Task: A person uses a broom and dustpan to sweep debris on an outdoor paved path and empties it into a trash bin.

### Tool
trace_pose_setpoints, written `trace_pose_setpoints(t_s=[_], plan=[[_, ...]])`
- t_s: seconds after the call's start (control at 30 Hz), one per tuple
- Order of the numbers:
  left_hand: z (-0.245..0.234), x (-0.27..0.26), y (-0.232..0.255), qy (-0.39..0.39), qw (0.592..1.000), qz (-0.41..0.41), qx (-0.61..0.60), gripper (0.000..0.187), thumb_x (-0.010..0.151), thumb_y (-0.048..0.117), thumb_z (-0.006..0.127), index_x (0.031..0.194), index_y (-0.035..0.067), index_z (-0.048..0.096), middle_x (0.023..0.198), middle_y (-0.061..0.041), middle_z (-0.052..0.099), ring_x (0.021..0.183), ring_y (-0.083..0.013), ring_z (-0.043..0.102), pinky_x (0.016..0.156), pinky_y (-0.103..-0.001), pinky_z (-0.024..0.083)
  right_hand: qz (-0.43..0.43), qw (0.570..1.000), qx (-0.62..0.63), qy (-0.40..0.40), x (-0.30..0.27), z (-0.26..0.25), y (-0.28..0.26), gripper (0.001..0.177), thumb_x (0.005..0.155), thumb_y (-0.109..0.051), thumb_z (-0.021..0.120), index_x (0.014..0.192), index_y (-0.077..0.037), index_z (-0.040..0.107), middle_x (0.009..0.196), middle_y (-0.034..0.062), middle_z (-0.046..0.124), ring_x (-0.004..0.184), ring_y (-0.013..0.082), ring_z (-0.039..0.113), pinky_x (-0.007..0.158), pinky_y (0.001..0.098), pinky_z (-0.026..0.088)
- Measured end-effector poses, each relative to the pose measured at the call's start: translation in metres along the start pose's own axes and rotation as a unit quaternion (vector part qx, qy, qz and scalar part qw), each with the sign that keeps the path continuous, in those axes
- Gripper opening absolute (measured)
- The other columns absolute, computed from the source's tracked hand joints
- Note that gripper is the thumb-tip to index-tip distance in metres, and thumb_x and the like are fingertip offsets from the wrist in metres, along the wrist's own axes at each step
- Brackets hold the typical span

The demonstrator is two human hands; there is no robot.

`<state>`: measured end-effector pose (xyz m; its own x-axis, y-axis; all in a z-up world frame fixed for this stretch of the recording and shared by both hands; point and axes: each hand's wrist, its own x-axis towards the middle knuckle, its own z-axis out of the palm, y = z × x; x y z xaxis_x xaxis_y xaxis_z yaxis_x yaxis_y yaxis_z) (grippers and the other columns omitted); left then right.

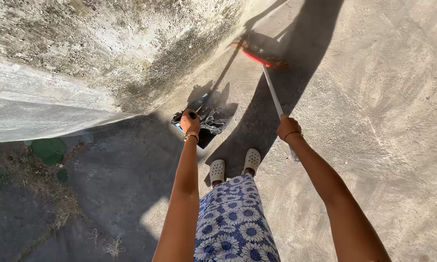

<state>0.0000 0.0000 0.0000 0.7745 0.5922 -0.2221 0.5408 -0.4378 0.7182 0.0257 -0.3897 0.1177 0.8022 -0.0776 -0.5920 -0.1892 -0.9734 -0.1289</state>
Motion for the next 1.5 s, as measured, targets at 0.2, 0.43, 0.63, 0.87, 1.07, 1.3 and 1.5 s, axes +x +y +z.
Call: trace_pose_setpoints(t_s=[0.2,0.43,0.63,0.87,1.07,1.3,1.5], plan=[[0.017,0.001,0.008,-0.009,0.998,-0.061,0.008,0.022,0.075,0.017,0.086,0.09,0.013,0.07,0.095,-0.012,0.075,0.091,-0.0342,0.072,0.081,-0.043,0.055,-0.045,0.969,-0.206,-0.128,0.015,0.015,0.024,0.047,0.094,-0.007,0.061,0.14,-0.004,0.052,0.107,0.0194,0.073,0.1,0.0327,0.075,0.084,0.0438,0.063],[0.041,-0.011,0.006,-0.015,0.995,-0.09,0.027,0.031,0.074,0.018,0.085,0.099,0.013,0.068,0.104,-0.013,0.073,0.098,-0.036,0.07,0.082,-0.046,0.054,-0.056,0.958,-0.202,-0.198,-0.09,-0.117,0.052,0.052,0.097,-0.009,0.055,0.148,-0.019,0.049,0.103,0.0101,0.074,0.091,0.0213,0.075,0.081,0.0411,0.059],[0.076,-0.011,-0.01,0.017,0.997,-0.061,0.038,0.035,0.073,0.017,0.084,0.102,0.012,0.067,0.109,-0.013,0.07,0.103,-0.0367,0.068,0.085,-0.046,0.054,-0.142,0.965,-0.192,-0.106,-0.001,-0.093,-0.028,0.052,0.097,-0.004,0.051,0.148,-0.011,0.048,0.097,0.0173,0.074,0.087,0.028,0.077,0.078,0.0411,0.062],[0.07,-0.035,-0.015,0.037,0.995,-0.078,0.053,0.03,0.072,0.012,0.079,0.1,0.013,0.069,0.105,-0.014,0.072,0.101,-0.0376,0.068,0.084,-0.046,0.054,-0.181,0.91,-0.34,-0.154,0.026,-0.079,0.016,0.046,0.091,-0.007,0.064,0.136,-0.008,0.058,0.114,0.0161,0.073,0.105,0.0319,0.074,0.087,0.043,0.062],[0.04,-0.064,-0.009,0.062,0.994,-0.091,0.019,0.02,0.077,0.007,0.069,0.095,0.015,0.075,0.096,-0.017,0.074,0.095,-0.0392,0.069,0.082,-0.046,0.054,-0.128,0.939,-0.248,-0.202,-0.044,-0.146,0.089,0.061,0.094,-0.007,0.051,0.154,-0.019,0.043,0.117,0.0149,0.074,0.102,0.0271,0.076,0.088,0.0409,0.061],[0.003,-0.046,0.016,0.055,0.991,-0.109,0.051,0.016,0.079,0.011,0.071,0.092,0.016,0.078,0.095,-0.017,0.075,0.092,-0.0376,0.071,0.082,-0.045,0.057,-0.054,0.96,-0.226,-0.154,-0.024,-0.081,0.061,0.046,0.094,-0.012,0.063,0.139,-0.004,0.058,0.112,0.02,0.075,0.103,0.0324,0.076,0.087,0.0426,0.063],[0.091,-0.024,-0.022,0.062,0.982,-0.12,0.134,0.015,0.083,0.016,0.074,0.098,0.011,0.074,0.098,-0.018,0.073,0.094,-0.0379,0.071,0.081,-0.047,0.056,-0.135,0.922,-0.301,-0.204,-0.079,0.0,0.038,0.035,0.09,-0.012,0.068,0.123,-0.001,0.068,0.114,0.0179,0.073,0.106,0.0344,0.073,0.088,0.0434,0.062]])
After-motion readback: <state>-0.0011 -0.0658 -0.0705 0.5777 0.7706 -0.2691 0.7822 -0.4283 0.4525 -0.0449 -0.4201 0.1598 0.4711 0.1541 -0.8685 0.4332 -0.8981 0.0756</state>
